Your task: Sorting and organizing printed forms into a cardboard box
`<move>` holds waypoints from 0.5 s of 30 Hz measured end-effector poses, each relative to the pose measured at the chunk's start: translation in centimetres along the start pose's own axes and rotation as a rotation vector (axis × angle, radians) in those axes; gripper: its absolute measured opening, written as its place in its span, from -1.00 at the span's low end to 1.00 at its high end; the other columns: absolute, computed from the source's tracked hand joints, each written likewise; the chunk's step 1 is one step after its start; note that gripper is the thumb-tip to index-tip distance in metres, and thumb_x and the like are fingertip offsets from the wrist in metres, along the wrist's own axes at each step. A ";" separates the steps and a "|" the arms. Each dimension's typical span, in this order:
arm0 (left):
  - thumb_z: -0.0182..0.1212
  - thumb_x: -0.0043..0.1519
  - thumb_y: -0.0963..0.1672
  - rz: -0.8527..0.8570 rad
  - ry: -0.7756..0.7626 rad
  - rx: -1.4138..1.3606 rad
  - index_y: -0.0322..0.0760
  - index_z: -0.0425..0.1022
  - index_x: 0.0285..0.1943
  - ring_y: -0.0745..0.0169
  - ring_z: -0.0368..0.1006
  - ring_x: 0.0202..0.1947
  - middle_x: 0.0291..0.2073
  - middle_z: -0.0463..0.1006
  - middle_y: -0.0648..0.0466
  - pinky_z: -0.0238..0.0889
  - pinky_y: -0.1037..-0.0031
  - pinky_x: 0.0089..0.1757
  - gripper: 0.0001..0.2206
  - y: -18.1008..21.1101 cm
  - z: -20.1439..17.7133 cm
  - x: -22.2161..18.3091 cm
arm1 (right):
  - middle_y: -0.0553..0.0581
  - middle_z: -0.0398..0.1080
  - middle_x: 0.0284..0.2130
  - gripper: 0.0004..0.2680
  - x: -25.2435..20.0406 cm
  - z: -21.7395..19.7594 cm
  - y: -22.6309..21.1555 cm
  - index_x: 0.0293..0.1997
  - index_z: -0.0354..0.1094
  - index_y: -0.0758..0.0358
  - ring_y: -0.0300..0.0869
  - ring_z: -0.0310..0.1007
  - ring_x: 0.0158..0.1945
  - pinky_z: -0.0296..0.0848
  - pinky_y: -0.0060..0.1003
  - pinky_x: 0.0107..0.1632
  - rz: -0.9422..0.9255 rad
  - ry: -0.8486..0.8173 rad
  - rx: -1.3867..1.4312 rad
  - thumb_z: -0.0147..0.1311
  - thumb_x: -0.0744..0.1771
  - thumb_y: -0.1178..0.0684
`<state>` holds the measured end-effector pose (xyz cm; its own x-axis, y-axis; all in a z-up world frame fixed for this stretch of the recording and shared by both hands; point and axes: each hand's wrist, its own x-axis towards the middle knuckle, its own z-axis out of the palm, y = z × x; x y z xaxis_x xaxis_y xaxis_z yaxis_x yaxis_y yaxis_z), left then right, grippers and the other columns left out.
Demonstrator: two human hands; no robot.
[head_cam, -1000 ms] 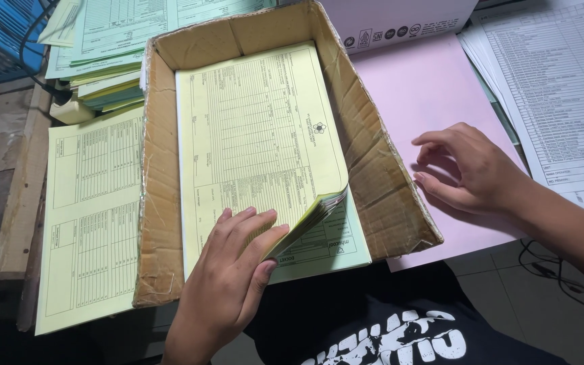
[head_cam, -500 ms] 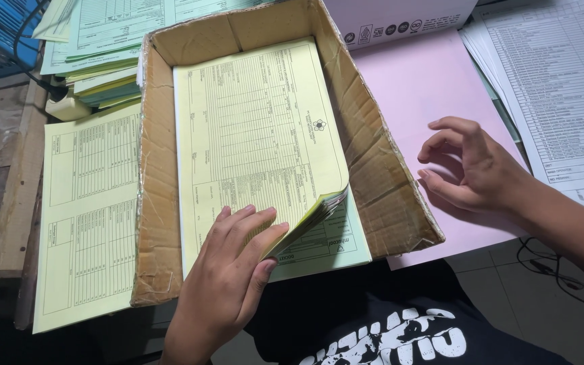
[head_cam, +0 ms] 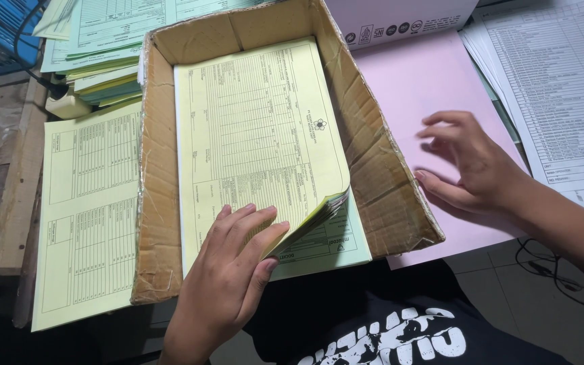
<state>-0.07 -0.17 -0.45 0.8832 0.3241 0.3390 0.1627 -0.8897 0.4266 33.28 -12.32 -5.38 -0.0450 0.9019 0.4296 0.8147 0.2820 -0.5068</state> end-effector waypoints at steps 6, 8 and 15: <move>-0.19 0.22 -0.12 -0.002 0.001 -0.006 -0.28 0.28 0.10 -0.03 0.14 0.13 0.05 0.31 -0.05 -0.12 0.07 0.16 -0.70 0.1 -0.2 0.0 | 0.27 0.24 -0.02 -0.92 0.2 -0.1 0.5 -0.33 0.36 0.17 -0.09 0.27 -0.31 0.30 -0.17 -0.14 -0.091 -0.045 -0.248 0.04 0.21 0.08; -0.09 0.19 -0.09 -0.004 0.002 0.003 -0.26 0.28 0.09 -0.01 0.14 0.13 0.06 0.31 -0.03 -0.12 0.08 0.16 -0.69 0.1 -0.3 0.1 | 0.28 0.24 -0.05 -0.91 0.1 -0.1 0.4 -0.31 0.36 0.19 -0.09 0.28 -0.30 0.31 -0.18 -0.14 -0.094 -0.044 -0.248 0.04 0.21 0.09; 0.19 0.03 0.08 0.046 0.052 0.071 -0.27 0.31 0.03 -0.04 0.21 0.08 0.01 0.33 -0.04 -0.02 0.06 0.14 -0.50 -0.2 -0.3 -0.1 | 0.14 0.33 -0.30 -0.87 -0.1 0.2 0.8 -0.24 0.33 0.24 -0.07 0.29 -0.28 0.26 -0.19 -0.16 -0.165 -0.085 -0.357 0.01 0.21 0.11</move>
<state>-0.32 0.04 -0.32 0.8670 0.2967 0.4005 0.1545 -0.9240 0.3499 33.81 -12.19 -5.94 -0.2275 0.8821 0.4125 0.9414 0.3076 -0.1385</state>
